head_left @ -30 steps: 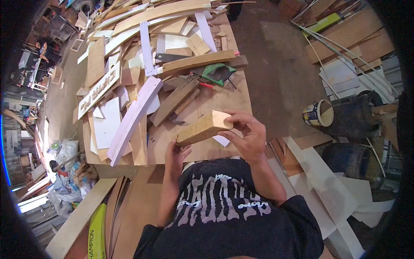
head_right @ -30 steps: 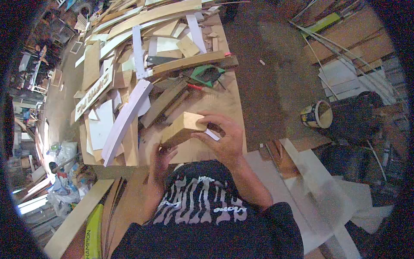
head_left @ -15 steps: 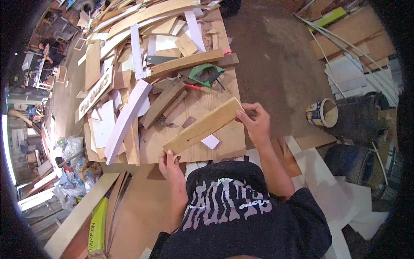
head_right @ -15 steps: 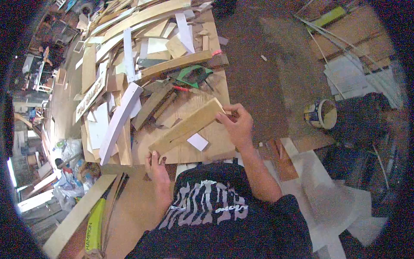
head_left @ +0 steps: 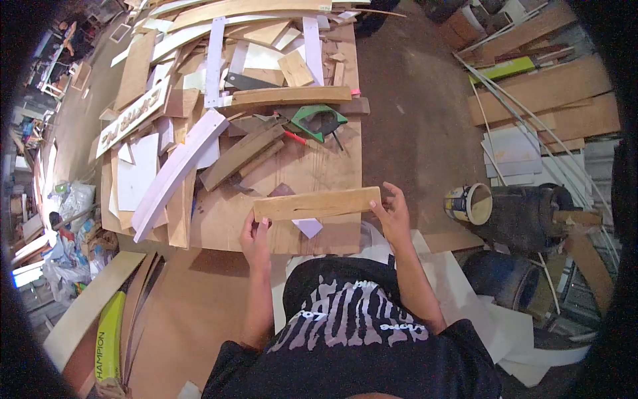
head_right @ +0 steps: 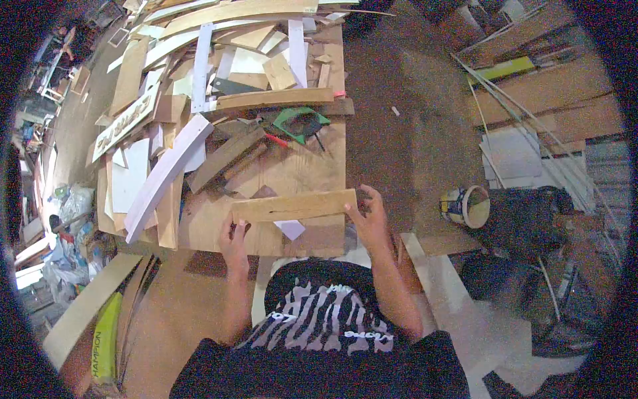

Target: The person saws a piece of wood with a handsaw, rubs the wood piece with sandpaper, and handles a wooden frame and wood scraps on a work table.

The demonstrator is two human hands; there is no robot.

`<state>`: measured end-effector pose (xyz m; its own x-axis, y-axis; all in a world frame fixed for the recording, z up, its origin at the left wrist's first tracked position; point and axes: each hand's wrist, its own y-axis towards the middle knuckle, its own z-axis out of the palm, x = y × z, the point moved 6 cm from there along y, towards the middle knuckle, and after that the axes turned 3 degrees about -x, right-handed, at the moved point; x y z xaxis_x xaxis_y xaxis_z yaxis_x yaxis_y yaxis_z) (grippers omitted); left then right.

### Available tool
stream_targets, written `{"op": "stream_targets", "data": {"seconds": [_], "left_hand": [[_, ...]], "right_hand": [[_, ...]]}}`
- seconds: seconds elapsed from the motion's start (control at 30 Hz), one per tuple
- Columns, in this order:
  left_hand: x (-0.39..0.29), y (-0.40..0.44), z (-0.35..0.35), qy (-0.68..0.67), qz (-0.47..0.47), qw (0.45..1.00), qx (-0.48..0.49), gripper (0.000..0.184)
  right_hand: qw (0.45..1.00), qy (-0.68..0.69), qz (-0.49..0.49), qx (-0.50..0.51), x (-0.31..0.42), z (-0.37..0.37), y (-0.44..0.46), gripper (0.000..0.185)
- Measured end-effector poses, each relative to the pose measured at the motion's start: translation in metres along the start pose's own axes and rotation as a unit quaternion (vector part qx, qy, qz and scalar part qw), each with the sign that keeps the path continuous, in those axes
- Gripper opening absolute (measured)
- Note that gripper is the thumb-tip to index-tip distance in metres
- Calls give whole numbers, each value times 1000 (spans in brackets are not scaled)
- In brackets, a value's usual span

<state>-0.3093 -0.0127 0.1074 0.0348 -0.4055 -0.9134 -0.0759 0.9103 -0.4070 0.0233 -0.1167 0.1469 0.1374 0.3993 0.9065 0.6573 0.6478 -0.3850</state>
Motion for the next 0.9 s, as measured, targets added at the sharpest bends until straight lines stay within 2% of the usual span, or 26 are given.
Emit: {"op": "stream_targets", "data": {"seconds": [0.03, 0.07, 0.13, 0.17, 0.23, 0.27, 0.33, 0.47, 0.53, 0.57, 0.63, 0.67, 0.7, 0.77, 0.83, 0.87, 0.9], "left_hand": [[2, 0, 5, 1, -4, 1000, 4, 46], [3, -3, 11, 0, 0, 1000, -3, 46], [3, -12, 22, -31, 0, 999, -26, 42], [4, -18, 23, -32, 5, 999, -41, 42], [-2, -30, 40, 146, 97, 985, 3, 48], [-4, -37, 45, 144, 104, 984, -17, 48], [-2, -58, 66, 95, 97, 991, 8, 53], [3, -97, 111, 20, 103, 993, -57, 54], [15, -111, 130, -42, 121, 982, -138, 53], [20, -117, 140, -43, 122, 981, -147, 53], [39, -131, 151, -212, 99, 955, -180, 55], [49, -134, 151, -218, 103, 951, -192, 55], [57, -134, 148, -127, 97, 966, -204, 57], [74, -125, 143, -43, 92, 970, -222, 58], [91, -111, 139, -310, 138, 918, -205, 61], [103, -102, 137, -314, 141, 917, -204, 61], [110, -89, 138, -248, 164, 934, -198, 61]], "right_hand": [[1000, -18, -8, 13, 2, -4, 3, 51], [1000, -17, -10, 20, -2, -11, 10, 51], [989, -67, 16, 129, -22, -17, 28, 68], [987, -66, 13, 145, -26, -23, 36, 68], [936, -278, -155, 154, -12, -31, 60, 73], [932, -273, -168, 170, -2, -32, 74, 73], [918, -277, -109, 260, 13, -40, 96, 73], [868, -345, -133, 332, 42, -54, 125, 72], [821, -385, -176, 382, 38, -55, 139, 69], [817, -385, -179, 390, 31, -57, 148, 69], [790, -378, -290, 387, 23, -56, 157, 63], [782, -380, -297, 396, 19, -54, 160, 63], [781, -372, -293, 407, 19, -49, 160, 60], [775, -367, -297, 420, 21, -37, 157, 57], [772, -387, -244, 442, 14, -27, 153, 56], [770, -389, -248, 440, 10, -21, 151, 56], [769, -385, -285, 424, 9, -14, 153, 55]]}}
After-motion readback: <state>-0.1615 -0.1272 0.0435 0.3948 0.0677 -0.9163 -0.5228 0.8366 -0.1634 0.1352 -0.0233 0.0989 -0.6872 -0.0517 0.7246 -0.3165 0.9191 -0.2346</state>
